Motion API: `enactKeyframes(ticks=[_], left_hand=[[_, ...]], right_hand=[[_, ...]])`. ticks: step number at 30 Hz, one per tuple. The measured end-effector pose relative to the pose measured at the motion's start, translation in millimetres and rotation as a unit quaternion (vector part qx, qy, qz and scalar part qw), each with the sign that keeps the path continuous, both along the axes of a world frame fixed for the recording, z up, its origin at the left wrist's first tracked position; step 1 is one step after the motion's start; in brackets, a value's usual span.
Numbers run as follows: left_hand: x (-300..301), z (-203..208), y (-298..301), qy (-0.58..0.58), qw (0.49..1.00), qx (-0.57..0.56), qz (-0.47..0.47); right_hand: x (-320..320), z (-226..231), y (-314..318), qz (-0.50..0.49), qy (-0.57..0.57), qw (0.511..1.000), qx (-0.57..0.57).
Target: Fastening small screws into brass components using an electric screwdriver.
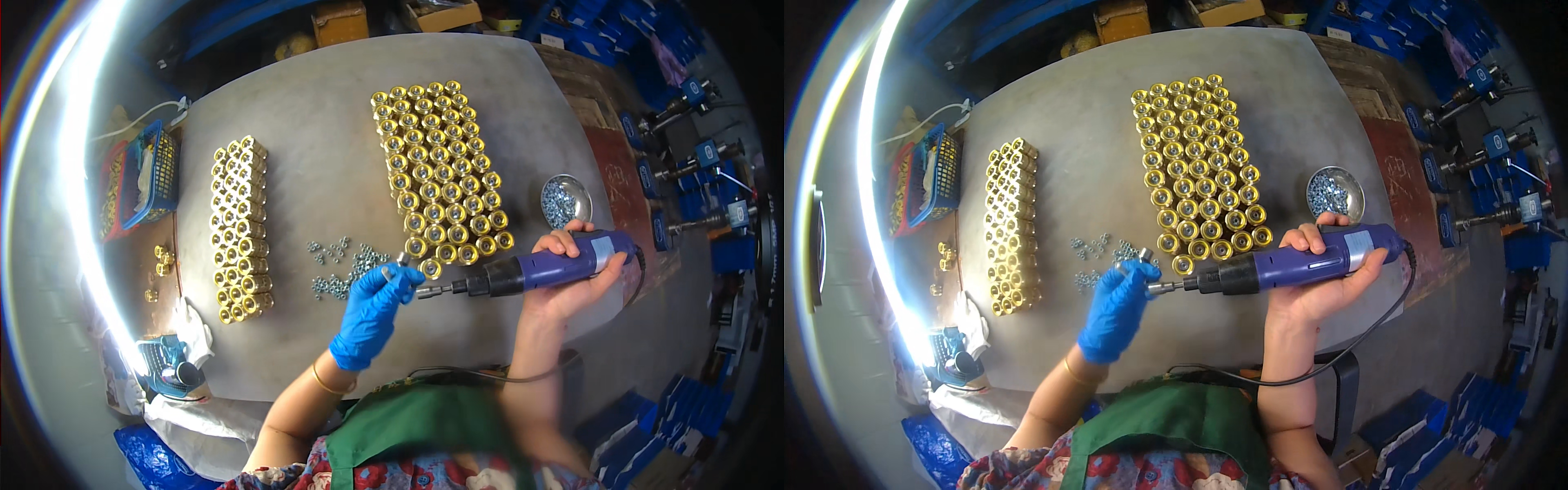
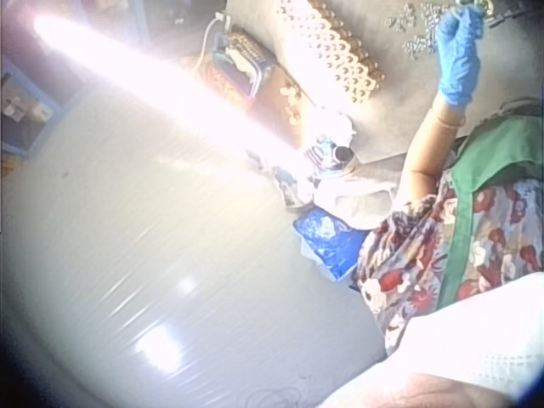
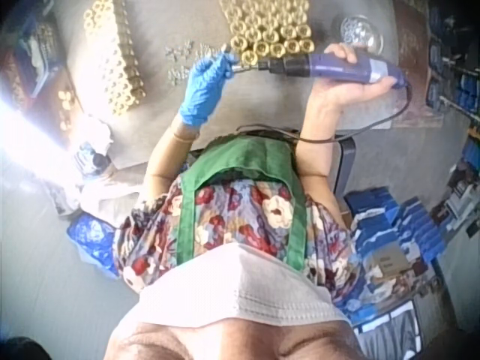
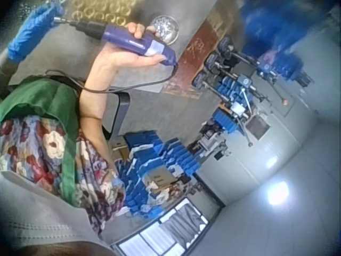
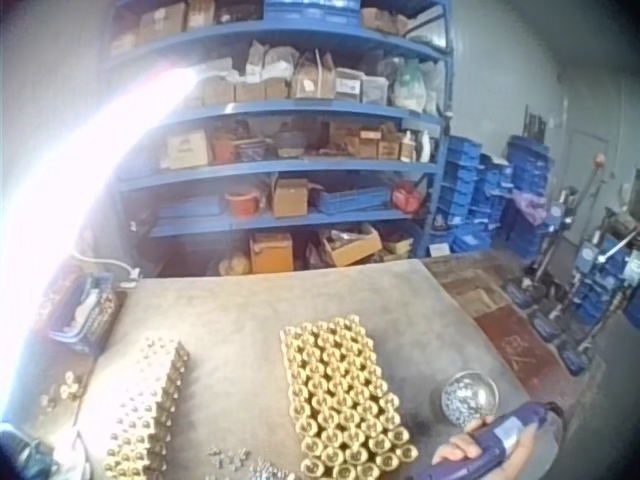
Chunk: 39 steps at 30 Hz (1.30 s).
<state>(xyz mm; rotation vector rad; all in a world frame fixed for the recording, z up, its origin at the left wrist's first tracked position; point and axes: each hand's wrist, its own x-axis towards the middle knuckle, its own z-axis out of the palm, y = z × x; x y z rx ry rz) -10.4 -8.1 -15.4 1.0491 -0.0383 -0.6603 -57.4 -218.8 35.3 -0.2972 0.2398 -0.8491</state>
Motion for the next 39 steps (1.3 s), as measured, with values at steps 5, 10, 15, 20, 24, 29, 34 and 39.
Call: enactKeyframes(ticks=[5,10,15,20,24,29,34,39], left_hand=[[-23.0,3.5,-5.1,0.198,0.961,-0.196,-0.001],[-24.0,11.2,-12.2,0.266,0.939,-0.215,-0.028],[-22.2,12.8,-16.7,0.291,0.916,-0.271,-0.051],[-23.2,15.6,-16.3,0.329,0.893,-0.304,-0.036],[-19.7,-0.7,-14.1,0.326,0.845,-0.419,-0.068],[-21.5,10.1,-12.8,0.339,0.86,-0.378,-0.052],[-23.9,18.8,-11.5,0.311,0.886,-0.34,-0.042],[8.4,22.4,27.7,-0.003,0.98,0.111,-0.165]], right_hand=[[3.1,-5.1,2.8,0.012,0.0,0.999,0.038],[3.7,-15.8,3.5,0.023,-0.011,0.996,0.083],[5.3,-21.9,3.4,0.033,-0.023,0.988,0.147],[9.6,-31.9,4.3,0.04,-0.015,0.99,0.135],[12.8,-34.4,6.8,0.041,0.005,0.99,0.135],[12.9,-38.7,6.0,0.052,-0.009,0.987,0.149],[15.1,-37.3,9.8,0.071,-0.028,0.984,0.16],[7.0,-32.5,-1.8,0.055,-0.03,0.981,0.184]])
